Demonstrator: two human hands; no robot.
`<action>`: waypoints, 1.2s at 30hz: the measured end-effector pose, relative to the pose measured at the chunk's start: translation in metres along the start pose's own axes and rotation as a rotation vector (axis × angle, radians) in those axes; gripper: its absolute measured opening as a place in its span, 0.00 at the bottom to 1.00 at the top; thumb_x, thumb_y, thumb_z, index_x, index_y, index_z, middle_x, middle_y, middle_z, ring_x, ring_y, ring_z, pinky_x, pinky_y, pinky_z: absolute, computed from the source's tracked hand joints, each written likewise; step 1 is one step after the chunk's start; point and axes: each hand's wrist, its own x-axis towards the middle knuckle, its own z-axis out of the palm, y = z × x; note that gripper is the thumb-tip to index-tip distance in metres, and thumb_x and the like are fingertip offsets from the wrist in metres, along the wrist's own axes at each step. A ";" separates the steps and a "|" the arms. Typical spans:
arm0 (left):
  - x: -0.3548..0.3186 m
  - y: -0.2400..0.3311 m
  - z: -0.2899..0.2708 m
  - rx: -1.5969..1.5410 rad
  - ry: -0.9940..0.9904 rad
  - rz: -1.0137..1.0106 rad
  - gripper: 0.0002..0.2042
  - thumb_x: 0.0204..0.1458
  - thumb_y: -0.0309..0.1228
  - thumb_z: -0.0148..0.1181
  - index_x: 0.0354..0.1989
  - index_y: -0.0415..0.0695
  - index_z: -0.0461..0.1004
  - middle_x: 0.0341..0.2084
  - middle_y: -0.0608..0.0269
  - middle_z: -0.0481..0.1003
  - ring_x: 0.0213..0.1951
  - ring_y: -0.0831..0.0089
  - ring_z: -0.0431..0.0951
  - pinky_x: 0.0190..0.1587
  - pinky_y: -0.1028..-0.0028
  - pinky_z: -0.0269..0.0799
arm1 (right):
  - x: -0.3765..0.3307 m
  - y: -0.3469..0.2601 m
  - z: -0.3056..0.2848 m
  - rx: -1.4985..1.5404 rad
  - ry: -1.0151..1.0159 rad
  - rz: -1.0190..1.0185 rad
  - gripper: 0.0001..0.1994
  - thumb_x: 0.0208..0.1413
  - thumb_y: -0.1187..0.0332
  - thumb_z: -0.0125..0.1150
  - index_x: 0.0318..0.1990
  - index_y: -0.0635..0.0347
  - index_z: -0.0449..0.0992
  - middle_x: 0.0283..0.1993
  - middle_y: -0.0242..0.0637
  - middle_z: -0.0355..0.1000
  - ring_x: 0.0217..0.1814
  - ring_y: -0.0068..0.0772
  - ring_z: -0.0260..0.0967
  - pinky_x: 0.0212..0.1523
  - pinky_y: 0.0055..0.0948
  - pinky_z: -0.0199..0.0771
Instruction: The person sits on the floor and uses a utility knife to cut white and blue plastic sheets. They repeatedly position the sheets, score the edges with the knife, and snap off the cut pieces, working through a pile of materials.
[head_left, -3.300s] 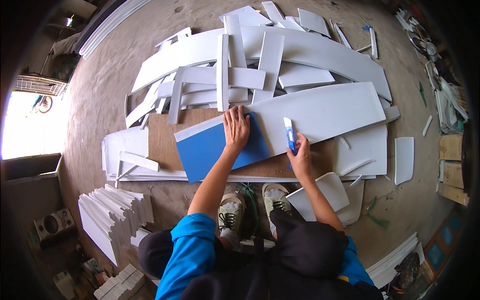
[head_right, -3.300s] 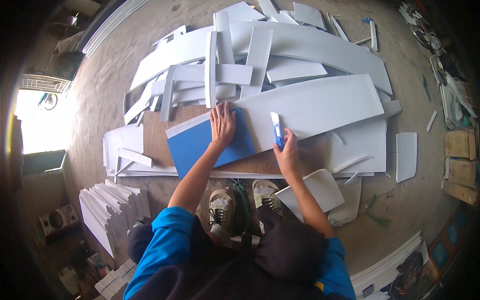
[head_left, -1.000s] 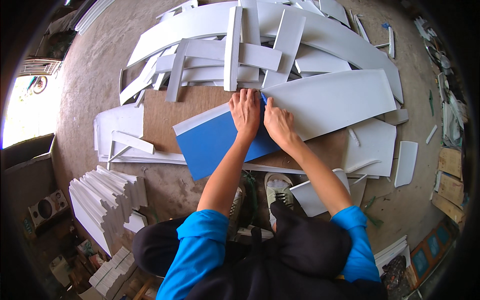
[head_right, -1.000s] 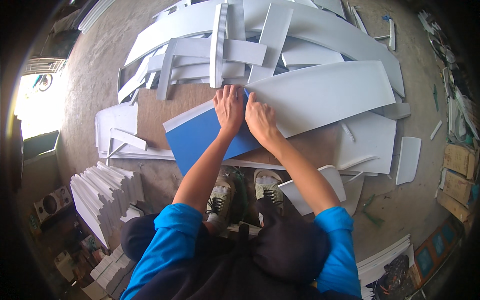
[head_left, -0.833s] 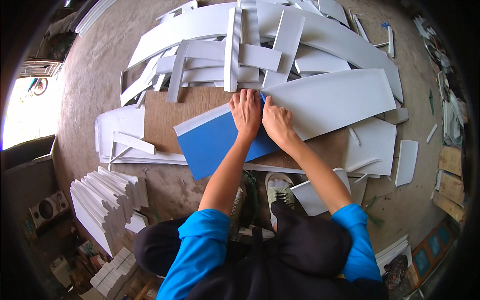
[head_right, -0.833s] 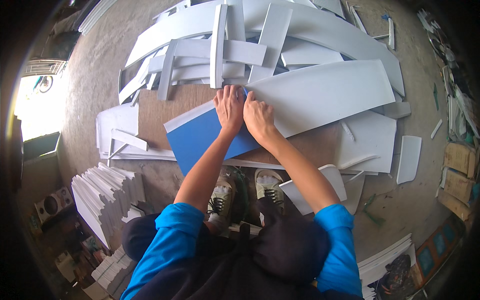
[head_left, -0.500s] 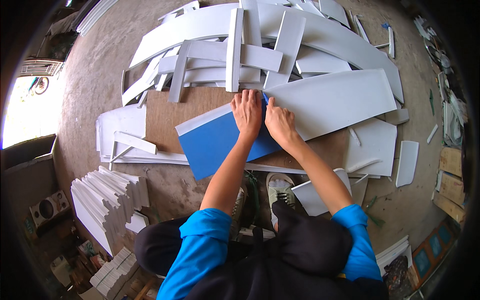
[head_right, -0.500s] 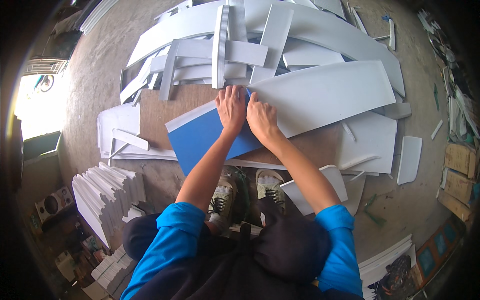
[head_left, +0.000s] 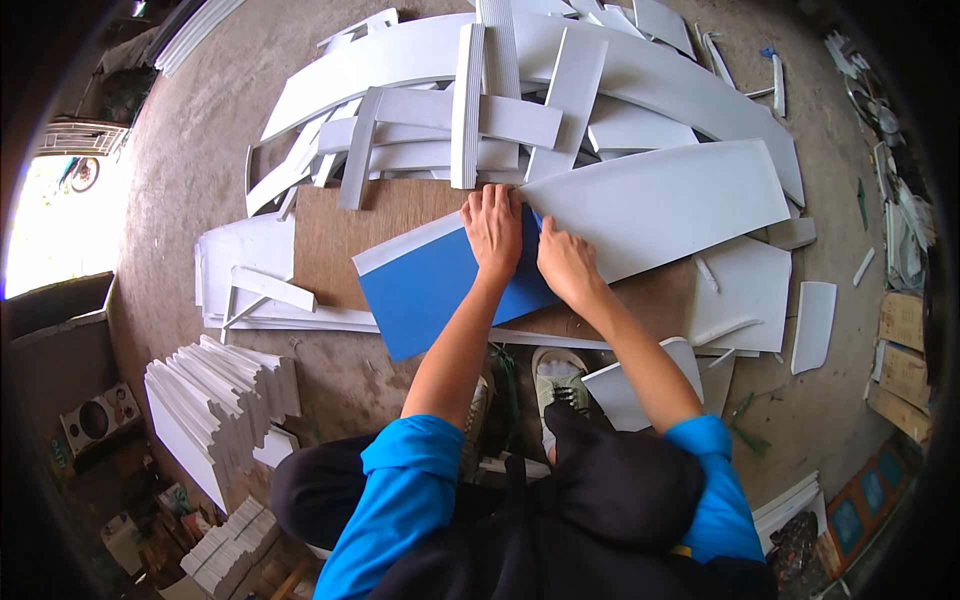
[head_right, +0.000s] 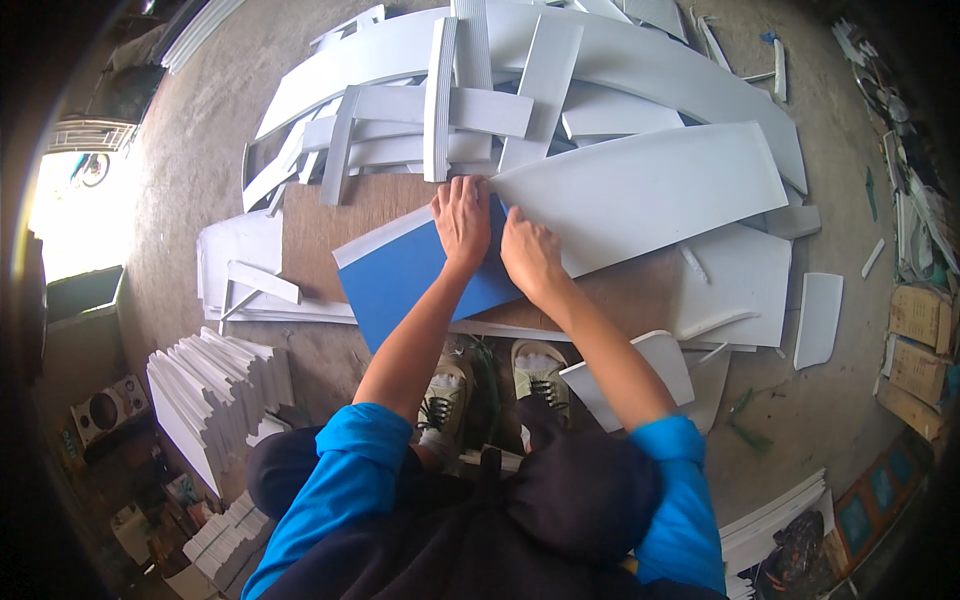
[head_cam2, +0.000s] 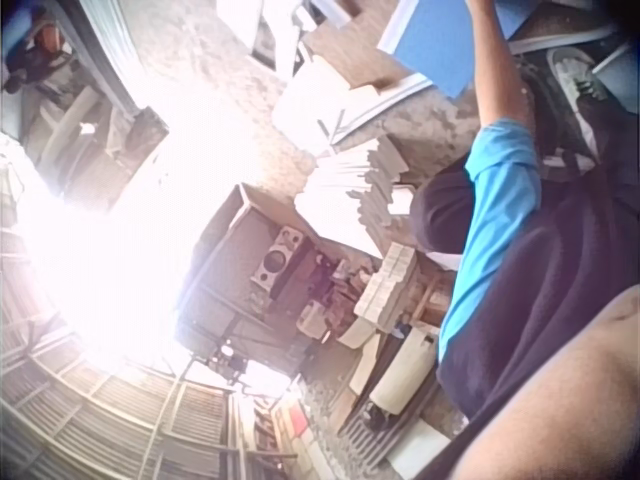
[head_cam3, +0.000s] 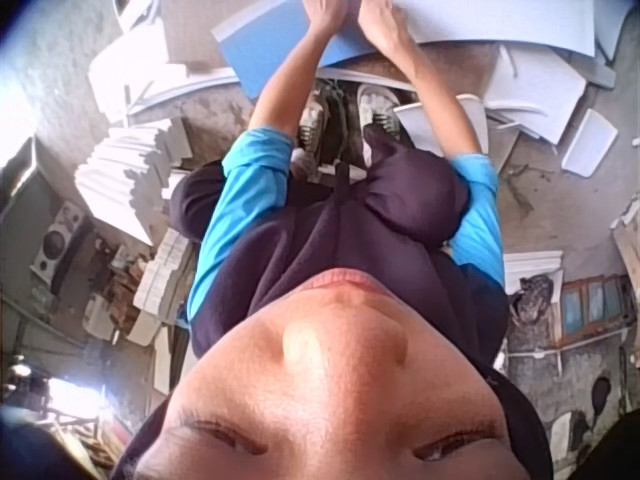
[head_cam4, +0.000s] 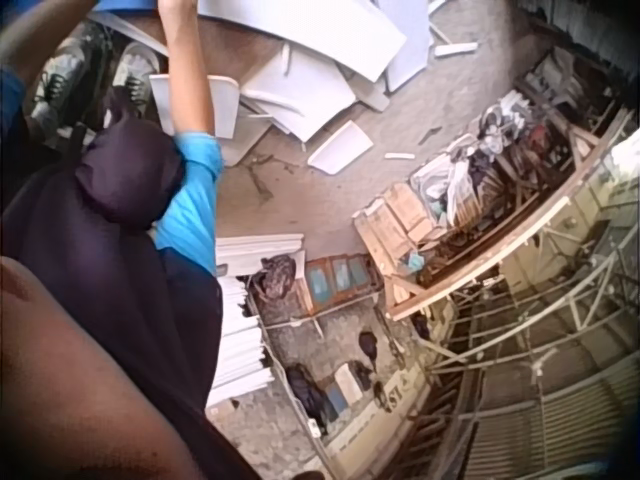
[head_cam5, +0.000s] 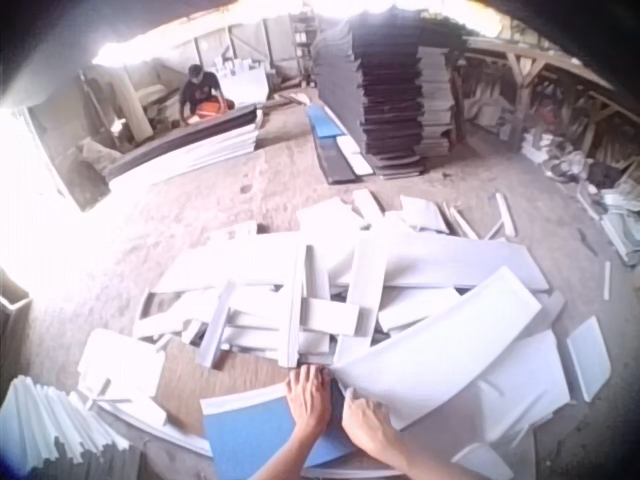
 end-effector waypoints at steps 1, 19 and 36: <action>0.000 -0.001 0.000 0.006 0.007 0.010 0.07 0.51 0.32 0.46 0.33 0.46 0.69 0.30 0.64 0.68 0.38 0.65 0.66 0.44 0.67 0.58 | -0.011 0.003 0.001 0.006 -0.021 0.001 0.10 0.49 0.74 0.42 0.38 0.69 0.63 0.26 0.55 0.71 0.32 0.52 0.72 0.34 0.44 0.72; 0.001 0.001 -0.001 -0.020 0.018 -0.003 0.07 0.51 0.33 0.46 0.33 0.45 0.69 0.30 0.63 0.69 0.39 0.64 0.66 0.45 0.66 0.59 | 0.025 0.005 0.002 -0.043 0.090 -0.078 0.21 0.50 0.69 0.44 0.51 0.70 0.58 0.21 0.50 0.71 0.25 0.49 0.72 0.28 0.44 0.71; 0.001 0.002 -0.003 -0.031 -0.007 -0.005 0.07 0.51 0.33 0.47 0.33 0.46 0.70 0.31 0.64 0.68 0.39 0.65 0.66 0.45 0.66 0.58 | 0.042 -0.003 0.003 0.019 0.005 -0.022 0.13 0.55 0.66 0.40 0.41 0.68 0.63 0.28 0.55 0.71 0.34 0.55 0.70 0.37 0.49 0.68</action>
